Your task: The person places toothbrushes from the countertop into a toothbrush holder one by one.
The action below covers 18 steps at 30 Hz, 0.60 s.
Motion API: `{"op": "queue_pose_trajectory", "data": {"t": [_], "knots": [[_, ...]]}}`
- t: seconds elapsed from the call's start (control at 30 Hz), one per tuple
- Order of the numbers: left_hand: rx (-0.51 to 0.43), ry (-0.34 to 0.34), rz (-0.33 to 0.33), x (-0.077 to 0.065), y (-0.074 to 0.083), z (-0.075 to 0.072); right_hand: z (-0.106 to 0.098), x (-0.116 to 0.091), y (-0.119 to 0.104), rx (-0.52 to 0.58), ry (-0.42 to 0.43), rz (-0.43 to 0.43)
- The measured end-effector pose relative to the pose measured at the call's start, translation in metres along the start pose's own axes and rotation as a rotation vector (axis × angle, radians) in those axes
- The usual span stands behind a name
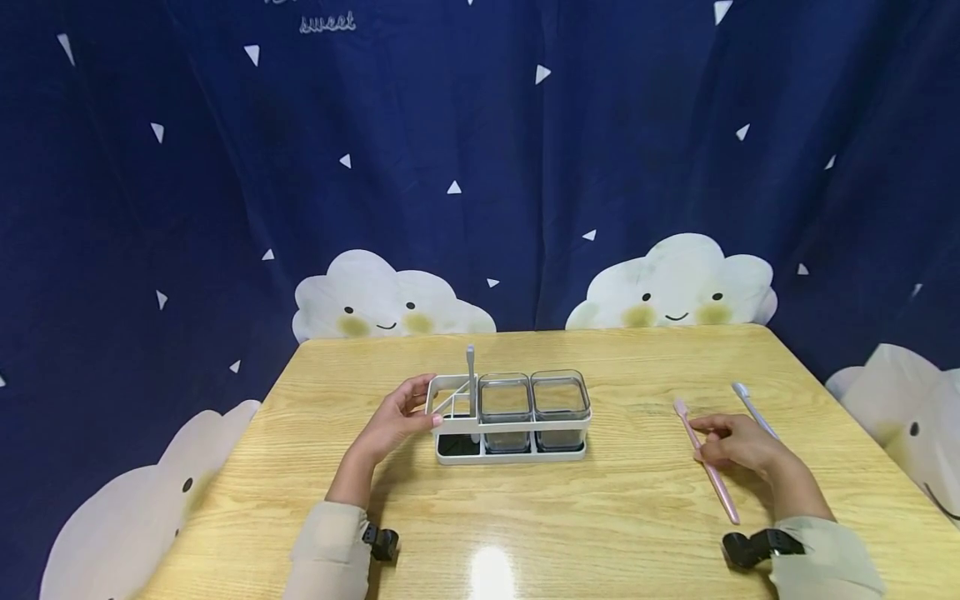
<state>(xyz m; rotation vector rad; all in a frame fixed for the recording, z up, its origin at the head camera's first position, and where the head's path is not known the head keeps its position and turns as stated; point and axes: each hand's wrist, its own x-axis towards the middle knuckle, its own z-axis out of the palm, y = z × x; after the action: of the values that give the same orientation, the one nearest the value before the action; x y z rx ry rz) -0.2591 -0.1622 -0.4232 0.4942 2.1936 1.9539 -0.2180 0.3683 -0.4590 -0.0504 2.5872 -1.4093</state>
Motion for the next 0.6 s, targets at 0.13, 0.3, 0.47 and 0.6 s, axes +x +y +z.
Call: {"op": "queue_pose_trajectory", "data": {"t": [0.13,0.3,0.47,0.6], "knots": [[0.009,-0.004,0.008,0.0003,-0.0012,-0.0001,0.0012,-0.0004,-0.0007,0.013,-0.003,0.007],[0.001,-0.014,0.012,0.0013,-0.0005,-0.0003,0.0019,0.0006,-0.0005,0.122,-0.025,0.008],[-0.026,-0.019,0.005,0.0020,-0.0012,-0.0013,-0.0001,-0.0007,-0.0009,0.150,-0.047,0.008],[-0.060,-0.036,0.004,0.0005,0.0031,-0.0002,-0.0037,-0.0038,-0.0015,0.094,-0.052,-0.023]]}}
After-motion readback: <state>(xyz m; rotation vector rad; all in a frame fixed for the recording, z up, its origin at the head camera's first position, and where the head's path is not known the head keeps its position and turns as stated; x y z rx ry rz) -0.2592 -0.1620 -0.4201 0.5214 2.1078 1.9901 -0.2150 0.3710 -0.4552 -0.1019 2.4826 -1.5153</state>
